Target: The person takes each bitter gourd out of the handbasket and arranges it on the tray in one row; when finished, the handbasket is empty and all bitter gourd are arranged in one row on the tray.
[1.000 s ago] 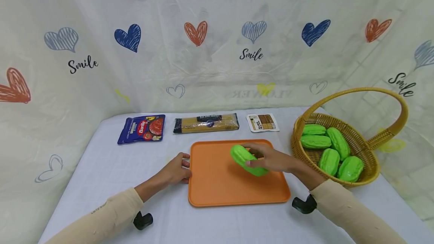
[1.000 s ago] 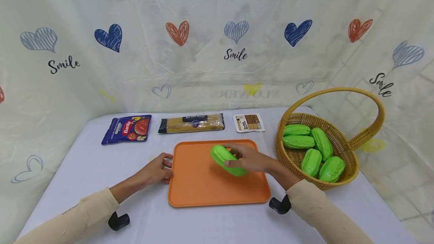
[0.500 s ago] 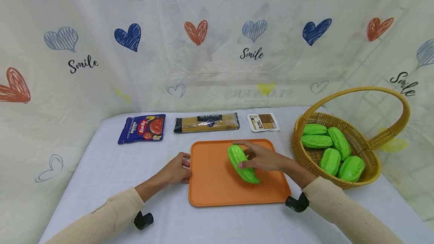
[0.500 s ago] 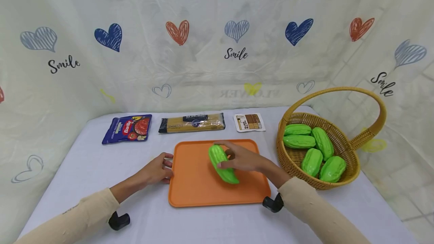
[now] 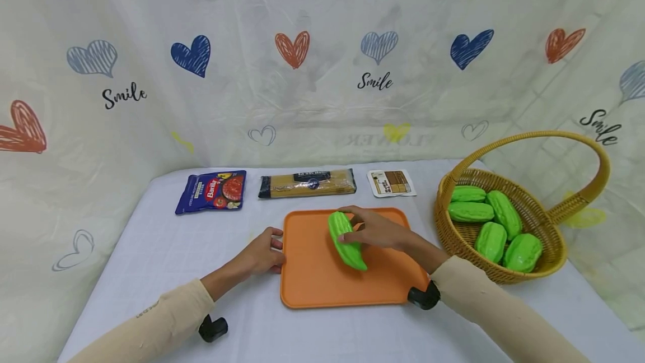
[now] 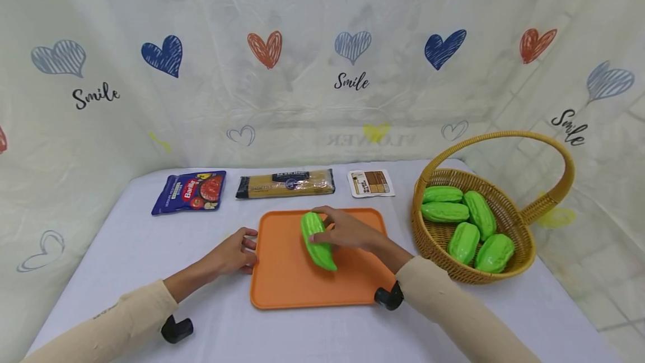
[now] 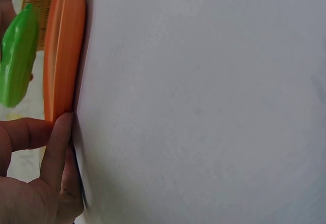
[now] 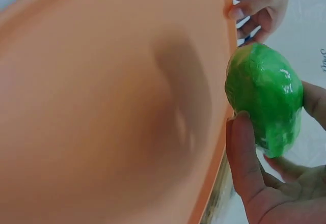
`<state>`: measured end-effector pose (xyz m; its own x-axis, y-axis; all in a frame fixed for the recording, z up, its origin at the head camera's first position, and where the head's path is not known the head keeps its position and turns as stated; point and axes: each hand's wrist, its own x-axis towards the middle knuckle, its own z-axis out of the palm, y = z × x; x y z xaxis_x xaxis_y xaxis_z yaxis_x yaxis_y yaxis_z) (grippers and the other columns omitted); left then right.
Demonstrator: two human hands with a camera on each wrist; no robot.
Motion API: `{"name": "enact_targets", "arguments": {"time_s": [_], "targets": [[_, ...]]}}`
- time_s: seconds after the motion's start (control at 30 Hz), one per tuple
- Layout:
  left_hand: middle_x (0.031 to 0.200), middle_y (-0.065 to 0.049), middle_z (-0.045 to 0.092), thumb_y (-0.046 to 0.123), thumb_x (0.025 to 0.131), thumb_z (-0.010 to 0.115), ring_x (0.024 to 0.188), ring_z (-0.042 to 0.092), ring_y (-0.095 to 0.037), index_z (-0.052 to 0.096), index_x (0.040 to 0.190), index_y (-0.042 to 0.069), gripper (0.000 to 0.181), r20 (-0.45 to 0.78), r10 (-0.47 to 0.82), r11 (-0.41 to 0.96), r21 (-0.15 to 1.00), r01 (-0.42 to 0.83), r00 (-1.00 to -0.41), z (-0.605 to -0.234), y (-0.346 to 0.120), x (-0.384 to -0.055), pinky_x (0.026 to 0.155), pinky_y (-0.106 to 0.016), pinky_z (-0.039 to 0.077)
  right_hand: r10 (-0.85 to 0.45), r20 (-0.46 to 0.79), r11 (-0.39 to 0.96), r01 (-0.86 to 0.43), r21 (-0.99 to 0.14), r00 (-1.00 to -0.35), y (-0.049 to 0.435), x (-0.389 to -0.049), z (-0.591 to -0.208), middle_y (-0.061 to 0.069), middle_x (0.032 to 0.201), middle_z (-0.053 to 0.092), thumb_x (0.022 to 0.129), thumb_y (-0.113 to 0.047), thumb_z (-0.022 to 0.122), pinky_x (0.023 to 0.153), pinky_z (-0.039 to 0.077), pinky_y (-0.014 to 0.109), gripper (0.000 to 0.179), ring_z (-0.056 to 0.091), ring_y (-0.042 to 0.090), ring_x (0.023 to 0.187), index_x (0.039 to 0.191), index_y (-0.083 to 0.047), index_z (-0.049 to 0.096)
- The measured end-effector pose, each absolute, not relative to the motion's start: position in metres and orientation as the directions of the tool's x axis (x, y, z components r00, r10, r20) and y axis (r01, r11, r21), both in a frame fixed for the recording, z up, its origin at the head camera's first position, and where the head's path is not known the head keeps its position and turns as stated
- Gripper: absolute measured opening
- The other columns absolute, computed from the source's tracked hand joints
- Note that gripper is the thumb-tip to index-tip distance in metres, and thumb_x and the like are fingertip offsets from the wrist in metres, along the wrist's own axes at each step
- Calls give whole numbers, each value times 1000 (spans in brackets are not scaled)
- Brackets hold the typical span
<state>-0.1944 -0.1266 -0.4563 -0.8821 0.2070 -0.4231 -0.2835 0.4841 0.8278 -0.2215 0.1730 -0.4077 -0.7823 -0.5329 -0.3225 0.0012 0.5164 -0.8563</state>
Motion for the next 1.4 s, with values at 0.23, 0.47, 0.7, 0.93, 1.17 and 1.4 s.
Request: {"name": "enact_targets", "arguments": {"time_s": [0.23, 0.47, 0.7, 0.93, 1.17, 1.4], "targets": [[117, -14, 56, -1, 84, 70, 83, 65, -19, 40, 143, 3, 67, -432, 204, 501, 817, -285, -879, -455, -126, -195, 66, -31, 63, -522, -317, 507, 11, -862, -792, 156, -226, -408, 17, 123, 58, 93, -35, 70, 85, 61, 44, 73, 65, 22, 100, 153, -17, 34], [117, -14, 55, -1, 83, 70, 84, 65, -20, 40, 143, 3, 67, -430, 211, 489, 824, -286, -878, -455, -127, -195, 66, -31, 63, -497, -350, 525, 46, -850, -794, 138, -233, -410, 17, 124, 59, 94, -34, 69, 86, 61, 43, 70, 65, 22, 99, 153, -16, 36], [118, -14, 56, 0, 83, 69, 86, 65, -20, 40, 143, 3, 67, -429, 211, 505, 817, -278, -878, -455, -128, -195, 68, -31, 63, -469, -371, 553, 62, -831, -801, 123, -242, -414, 17, 123, 61, 94, -36, 68, 86, 60, 41, 72, 66, 21, 98, 154, -13, 36], [118, -13, 56, 2, 81, 70, 84, 65, -18, 41, 143, 3, 68, -428, 203, 523, 808, -273, -881, -456, -127, -195, 67, -30, 63, -457, -392, 551, 92, -830, -798, 110, -249, -420, 18, 128, 59, 94, -34, 68, 90, 60, 40, 70, 66, 21, 102, 153, -11, 37], [118, -13, 57, 2, 81, 69, 85, 65, -19, 41, 144, 3, 69, -427, 209, 504, 818, -277, -880, -457, -128, -195, 69, -30, 63, -438, -386, 550, 98, -829, -812, 97, -253, -425, 16, 122, 63, 91, -33, 71, 83, 61, 36, 67, 68, 20, 91, 147, -8, 44], [118, -13, 56, 2, 82, 69, 87, 65, -19, 40, 144, 3, 68, -430, 215, 498, 821, -281, -877, -457, -129, -195, 70, -31, 63, -391, -375, 536, 123, -835, -840, 85, -256, -429, 16, 128, 62, 88, -35, 74, 86, 61, 35, 71, 68, 21, 98, 145, -4, 45]]}}
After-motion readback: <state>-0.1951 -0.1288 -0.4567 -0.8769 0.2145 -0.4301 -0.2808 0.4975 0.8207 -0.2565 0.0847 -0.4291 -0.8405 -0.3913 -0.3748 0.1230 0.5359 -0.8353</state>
